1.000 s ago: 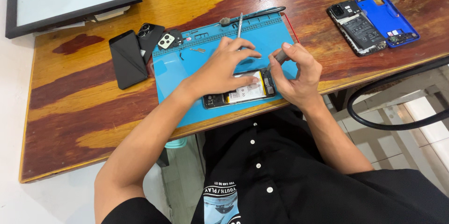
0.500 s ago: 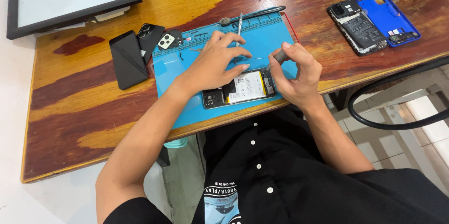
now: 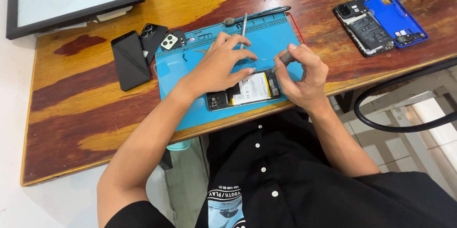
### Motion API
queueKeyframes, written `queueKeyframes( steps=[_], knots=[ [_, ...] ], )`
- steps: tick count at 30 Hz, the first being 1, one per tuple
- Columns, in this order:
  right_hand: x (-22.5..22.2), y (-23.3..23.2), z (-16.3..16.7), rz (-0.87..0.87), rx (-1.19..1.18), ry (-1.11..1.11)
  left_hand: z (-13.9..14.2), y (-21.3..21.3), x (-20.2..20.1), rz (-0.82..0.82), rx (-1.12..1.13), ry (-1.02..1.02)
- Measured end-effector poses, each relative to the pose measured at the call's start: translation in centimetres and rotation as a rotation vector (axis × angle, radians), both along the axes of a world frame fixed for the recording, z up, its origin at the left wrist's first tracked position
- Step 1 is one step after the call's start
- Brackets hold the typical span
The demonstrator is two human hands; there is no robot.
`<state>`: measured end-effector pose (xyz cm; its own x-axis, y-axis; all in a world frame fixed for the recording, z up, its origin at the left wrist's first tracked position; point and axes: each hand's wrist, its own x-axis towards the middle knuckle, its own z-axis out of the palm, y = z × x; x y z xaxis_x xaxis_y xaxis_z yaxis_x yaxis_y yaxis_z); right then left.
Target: The person uses a screwdriver to remove screws from a disassembled smartphone placed on a blue mat. They then use a metal prying tool to separate the screen from the phone's frame. The person continues to pry along the edges to detach the display.
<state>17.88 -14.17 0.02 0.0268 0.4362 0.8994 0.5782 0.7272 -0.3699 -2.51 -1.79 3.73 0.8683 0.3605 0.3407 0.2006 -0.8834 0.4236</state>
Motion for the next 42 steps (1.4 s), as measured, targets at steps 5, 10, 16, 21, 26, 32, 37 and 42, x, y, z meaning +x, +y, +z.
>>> queueKeyframes(
  steps=[5, 10, 16, 21, 26, 32, 37, 42],
  knots=[
    [0.0, 0.0, 0.1, -0.001, -0.005, -0.007, 0.0, 0.0, 0.0, -0.002, 0.000, -0.002],
    [0.0, 0.0, 0.1, -0.003, -0.035, -0.011, -0.1, 0.0, 0.1, 0.017, 0.014, -0.024],
    [0.2, 0.0, 0.8, 0.011, -0.119, -0.018, -0.3, 0.3, -0.1, 0.125, 0.082, -0.097],
    [0.2, -0.5, 1.5, 0.024, -0.114, -0.072, 0.2, 1.4, -0.9, 0.259, 0.196, -0.114],
    [0.2, -0.3, 1.7, -0.039, -0.130, -0.089, 1.1, 2.9, -3.0, 0.330, 0.250, -0.080],
    [0.3, -0.3, 1.5, 0.111, -0.148, -0.028, 2.0, 3.8, -3.5, 0.149, 0.090, -0.034],
    [0.5, 0.2, 1.3, 0.020, -0.133, -0.076, 1.2, 2.7, -2.0, 0.191, -0.036, -0.021],
    [0.5, 0.2, 0.7, 0.132, -0.198, -0.027, 0.6, 2.9, -1.4, 0.255, -0.084, 0.006]
  ],
)
